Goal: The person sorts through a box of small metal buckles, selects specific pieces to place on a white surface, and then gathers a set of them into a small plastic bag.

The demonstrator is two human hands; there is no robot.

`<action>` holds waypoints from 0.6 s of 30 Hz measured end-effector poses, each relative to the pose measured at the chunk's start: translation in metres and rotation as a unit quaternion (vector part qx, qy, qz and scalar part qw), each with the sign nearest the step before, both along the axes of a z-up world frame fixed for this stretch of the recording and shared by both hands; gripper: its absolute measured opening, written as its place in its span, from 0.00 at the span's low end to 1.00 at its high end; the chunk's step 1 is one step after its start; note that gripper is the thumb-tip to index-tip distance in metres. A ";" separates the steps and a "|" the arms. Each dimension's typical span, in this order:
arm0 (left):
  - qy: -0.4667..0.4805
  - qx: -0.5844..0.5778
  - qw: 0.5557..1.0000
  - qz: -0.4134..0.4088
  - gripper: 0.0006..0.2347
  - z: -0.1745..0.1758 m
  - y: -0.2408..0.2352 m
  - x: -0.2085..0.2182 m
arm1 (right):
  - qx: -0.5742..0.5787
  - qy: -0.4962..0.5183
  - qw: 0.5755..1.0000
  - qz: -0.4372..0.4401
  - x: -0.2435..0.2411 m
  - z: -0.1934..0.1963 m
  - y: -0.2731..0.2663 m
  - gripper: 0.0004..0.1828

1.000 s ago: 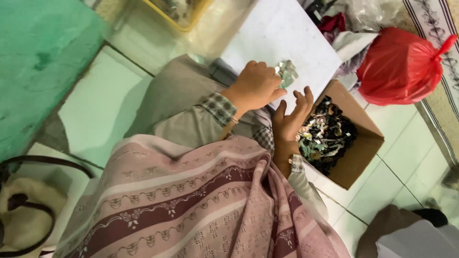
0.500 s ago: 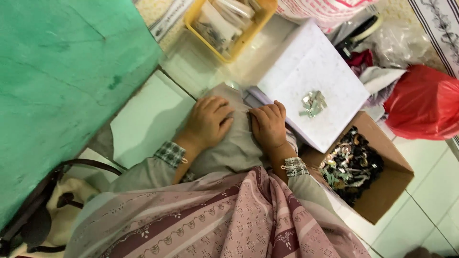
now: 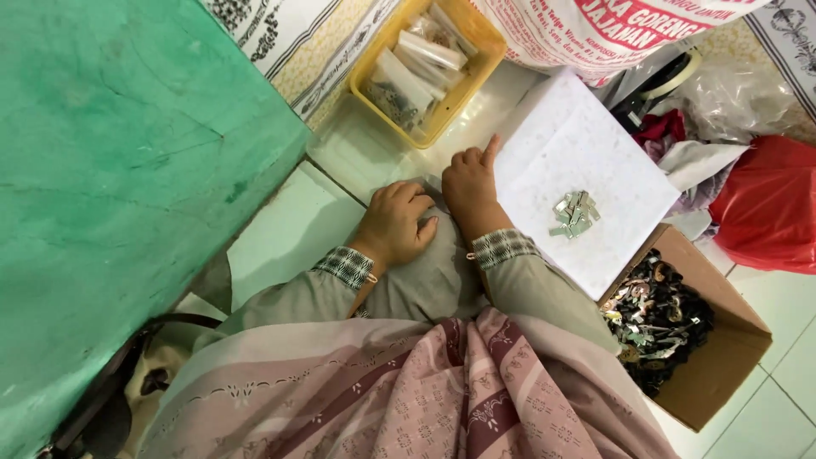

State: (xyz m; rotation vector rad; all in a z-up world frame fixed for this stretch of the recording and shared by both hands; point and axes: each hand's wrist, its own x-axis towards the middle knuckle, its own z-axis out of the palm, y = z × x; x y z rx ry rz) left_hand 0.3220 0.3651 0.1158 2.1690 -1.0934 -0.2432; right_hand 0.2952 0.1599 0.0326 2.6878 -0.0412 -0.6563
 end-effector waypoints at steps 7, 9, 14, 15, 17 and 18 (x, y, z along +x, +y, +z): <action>-0.007 0.020 1.000 0.002 0.13 -0.006 -0.002 0.000 | 0.127 -0.164 0.978 0.029 -0.033 0.005 -0.005 0.05; -0.024 0.020 0.999 0.017 0.13 -0.008 -0.002 -0.004 | 0.141 -0.385 0.909 0.076 -0.050 0.014 0.000 0.02; -0.081 -0.035 0.996 0.011 0.12 -0.007 0.005 -0.007 | 0.322 -0.497 0.801 -0.090 -0.120 0.064 0.028 0.08; -0.087 -0.053 0.995 0.012 0.12 -0.010 0.006 -0.004 | 0.384 -0.542 0.738 -0.120 -0.135 0.064 0.031 0.11; -0.114 -0.070 0.991 0.014 0.12 -0.019 0.009 -0.007 | 0.478 -0.551 0.654 -0.200 -0.168 0.078 0.044 0.07; -0.137 -0.087 0.986 0.022 0.12 -0.023 0.008 -0.009 | 0.566 -0.544 0.557 -0.270 -0.186 0.084 0.049 0.03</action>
